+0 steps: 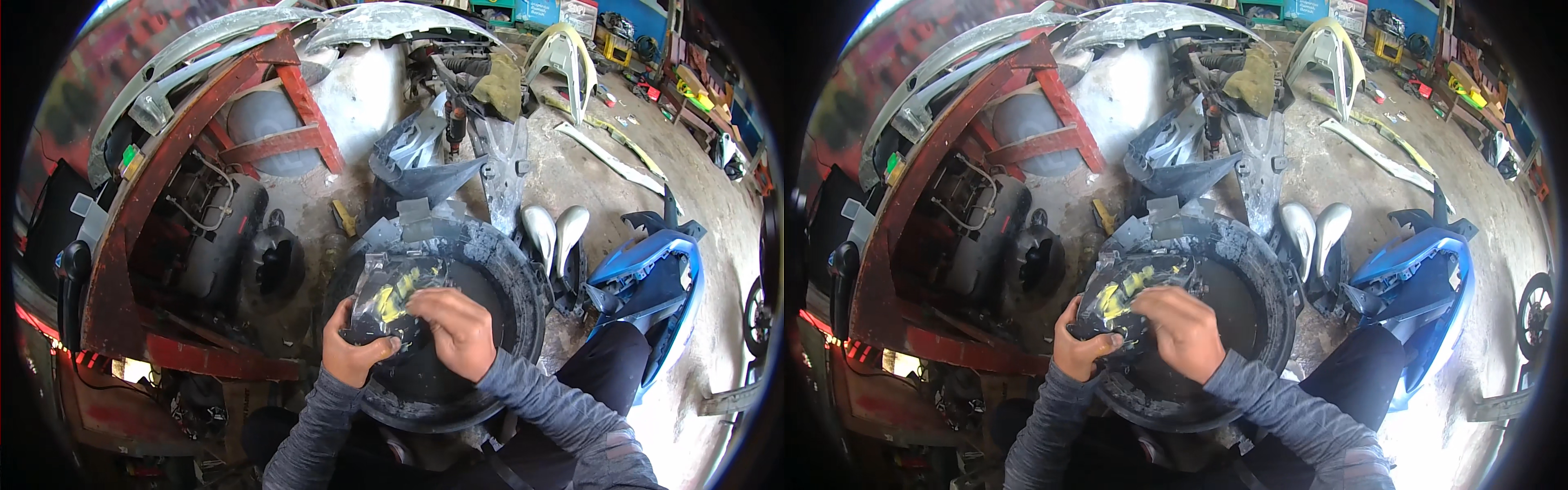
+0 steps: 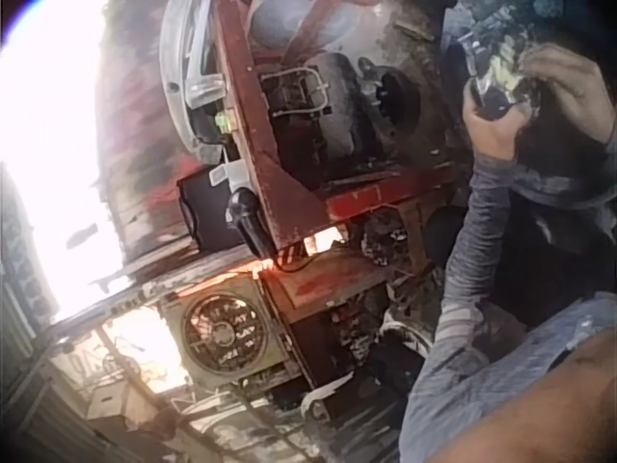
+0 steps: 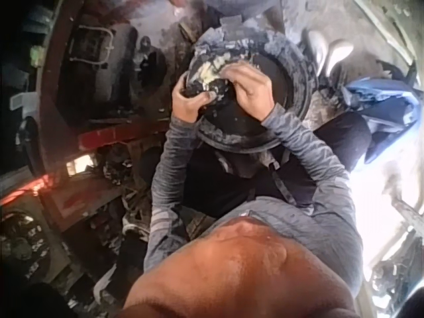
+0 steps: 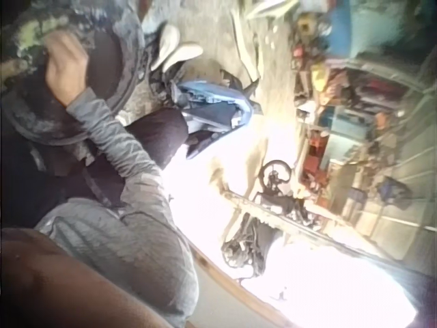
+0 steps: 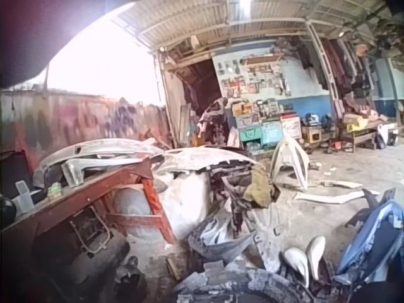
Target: The person wet sands a motorcycle plastic part using sandpaper over a basin of water, rubbing the surface and feeling the smoothed areas with their fingers.
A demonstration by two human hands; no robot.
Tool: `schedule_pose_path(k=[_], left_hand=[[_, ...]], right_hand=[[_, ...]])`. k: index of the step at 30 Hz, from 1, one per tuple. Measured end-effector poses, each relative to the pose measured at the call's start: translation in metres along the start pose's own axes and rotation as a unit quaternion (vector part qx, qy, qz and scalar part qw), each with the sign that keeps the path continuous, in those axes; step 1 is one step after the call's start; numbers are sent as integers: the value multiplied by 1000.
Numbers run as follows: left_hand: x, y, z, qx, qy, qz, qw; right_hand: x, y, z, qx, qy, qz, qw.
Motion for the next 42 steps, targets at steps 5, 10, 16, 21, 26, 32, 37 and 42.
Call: schedule_pose_path(k=[5, 10, 16, 21, 26, 32, 37, 42], left_hand=[[1, -4, -1, 4, -10, -24, 1000], [-4, -2, -1, 7, -13, -17, 1000], [4, 0, 3, 9, -4, -6, 1000], [1, 3, -3, 7, 1, 1, 1000], [6, -1, -2, 22, -13, -14, 1000], [3, -5, -3, -5, -14, -7, 1000], [2, -2, 2, -8, -12, -12, 1000], [-2, 0, -1, -5, -4, -4, 1000]], right_hand=[[31, 6, 7, -8, -55, 71, 996], [35, 6, 11, -23, -94, 28, 995], [8, 4, -5, -6, -33, -11, 999], [15, -3, 1, -12, -37, -6, 999], [45, 1, 9, -9, -135, 7, 991], [52, 5, 16, -8, -99, 39, 994], [1, 2, -2, -10, -7, 6, 1000], [6, -1, 0, -12, -3, 15, 1000]])
Point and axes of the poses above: each hand's wrist, its own z-axis away from the middle knuckle, its own y-axis out of the back of the hand, x = y × z, the point moved 8 cm from there along -z, towards the middle knuckle, and after that the axes turned 11 degrees about y, right-handed, at the moved point
